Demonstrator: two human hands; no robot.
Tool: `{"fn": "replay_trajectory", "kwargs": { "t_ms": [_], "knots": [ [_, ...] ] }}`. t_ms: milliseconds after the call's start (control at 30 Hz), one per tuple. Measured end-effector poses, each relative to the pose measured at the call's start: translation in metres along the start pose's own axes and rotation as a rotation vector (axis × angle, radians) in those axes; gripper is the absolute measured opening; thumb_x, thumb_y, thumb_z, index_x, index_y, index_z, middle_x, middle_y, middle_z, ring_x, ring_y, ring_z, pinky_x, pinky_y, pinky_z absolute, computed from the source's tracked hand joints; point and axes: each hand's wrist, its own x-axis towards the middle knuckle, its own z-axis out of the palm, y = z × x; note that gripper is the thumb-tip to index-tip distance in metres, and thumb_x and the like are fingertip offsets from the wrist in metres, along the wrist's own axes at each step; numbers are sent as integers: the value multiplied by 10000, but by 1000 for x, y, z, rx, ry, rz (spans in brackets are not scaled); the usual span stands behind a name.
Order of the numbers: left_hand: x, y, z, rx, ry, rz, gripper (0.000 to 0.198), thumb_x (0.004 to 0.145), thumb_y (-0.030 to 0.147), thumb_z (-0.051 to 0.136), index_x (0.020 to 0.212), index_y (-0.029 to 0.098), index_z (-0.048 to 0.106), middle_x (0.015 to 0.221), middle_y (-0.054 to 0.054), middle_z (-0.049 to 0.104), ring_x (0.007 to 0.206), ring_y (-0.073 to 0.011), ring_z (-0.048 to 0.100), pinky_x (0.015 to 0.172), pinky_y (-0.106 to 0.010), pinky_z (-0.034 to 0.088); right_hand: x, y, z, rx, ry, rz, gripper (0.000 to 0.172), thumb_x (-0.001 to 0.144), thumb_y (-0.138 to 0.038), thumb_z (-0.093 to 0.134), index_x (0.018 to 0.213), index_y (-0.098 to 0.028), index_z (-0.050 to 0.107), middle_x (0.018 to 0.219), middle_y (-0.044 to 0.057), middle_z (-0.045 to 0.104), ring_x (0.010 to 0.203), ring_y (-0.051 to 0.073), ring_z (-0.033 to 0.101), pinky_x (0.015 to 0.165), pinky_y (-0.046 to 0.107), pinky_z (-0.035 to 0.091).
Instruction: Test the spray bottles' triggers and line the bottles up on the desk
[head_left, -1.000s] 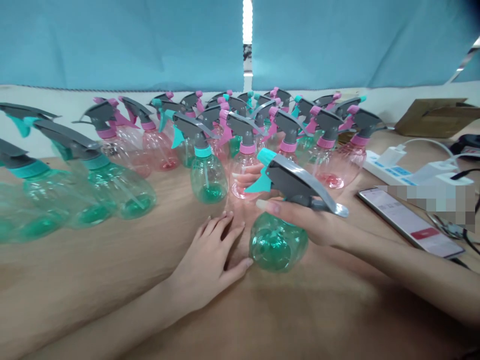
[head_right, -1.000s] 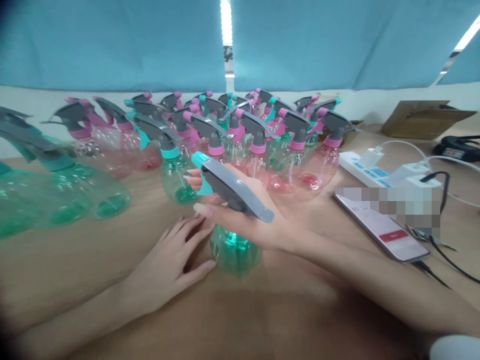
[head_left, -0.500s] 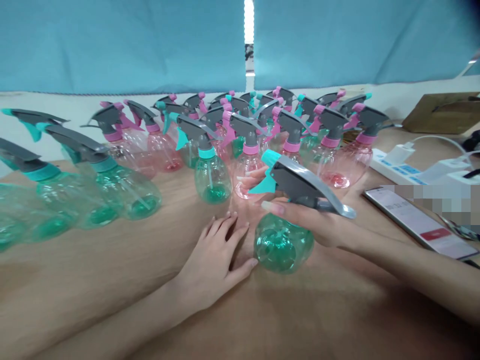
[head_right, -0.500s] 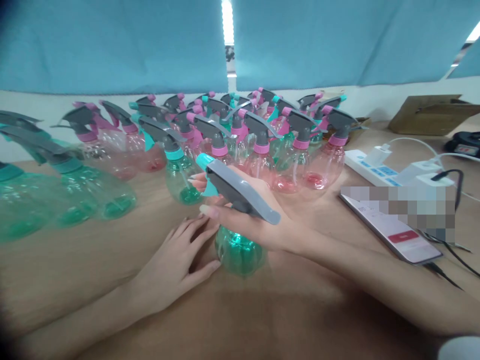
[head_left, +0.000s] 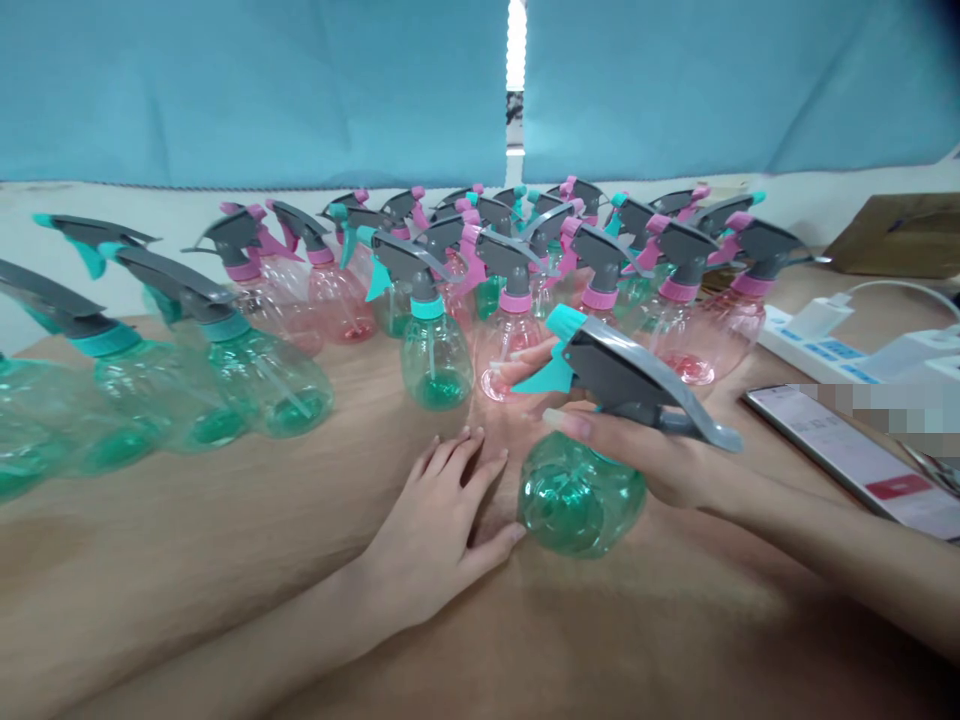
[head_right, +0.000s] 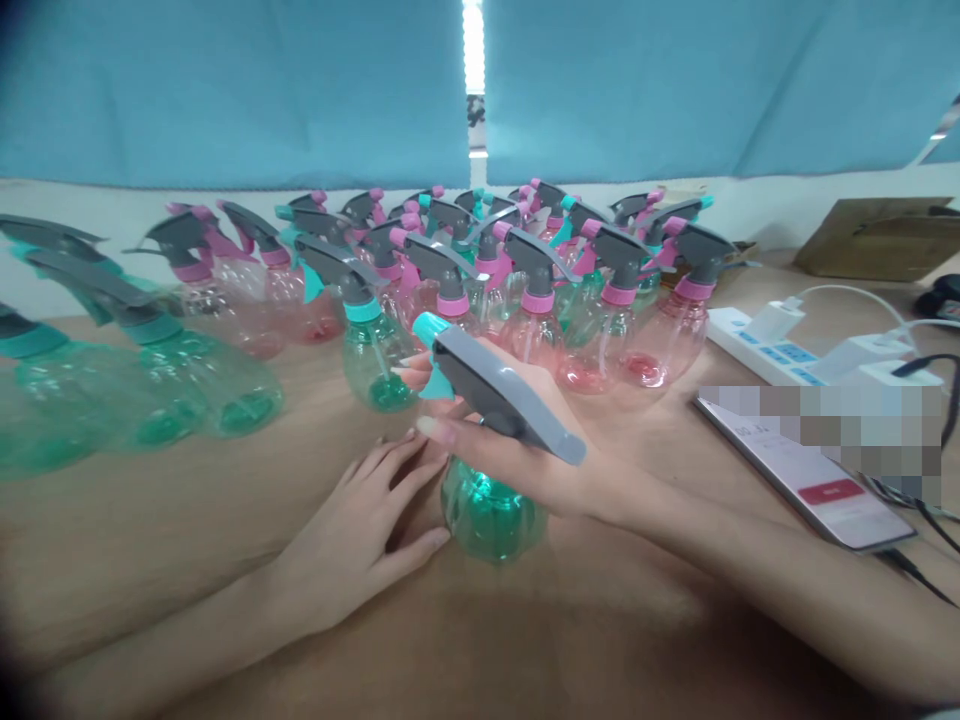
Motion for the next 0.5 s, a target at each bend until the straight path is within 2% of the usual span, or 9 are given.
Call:
{"fn": "replay_trajectory", "kwargs": {
  "t_ms": [100,200,267,400,500],
  "knots": [
    [0,0,0,-2,8,-1,594,898,476,547,1399,194,394,1411,-151,428,1299,-337,359,1018,-530,324,-3,7,-4,-7,0,61,130,880,-275,583,981,-255,663,857,-5,701,789,158,680,692,286,543],
    [-1,0,1,6,9,-2,588,902,476,544,1392,183,405,1418,-158,419,1307,-333,351,1020,-525,325,-3,6,-5,0,-36,31,192,883,-252,582,1061,-260,654,930,-1,706,887,158,681,773,286,548],
    [-1,0,1,9,9,-3,581,905,482,538,1379,166,425,1424,-166,409,1306,-333,350,1024,-520,322,-1,3,-4,-3,-51,-5,189,884,-246,581,1054,-262,660,961,0,705,929,150,673,814,277,542],
    [-1,-1,1,10,5,-6,585,905,485,536,1374,149,436,1428,-175,403,1301,-334,353,1025,-515,321,1,-1,-2,-39,-53,-13,149,882,-269,575,979,-259,687,891,0,714,838,142,691,780,265,555],
    [-1,-1,2,7,9,0,586,908,479,536,1383,155,423,1430,-171,400,1302,-332,351,1025,-514,321,1,-2,-3,-92,-62,-9,157,875,-270,581,995,-256,681,899,3,715,854,155,691,833,297,546]
  ]
}}
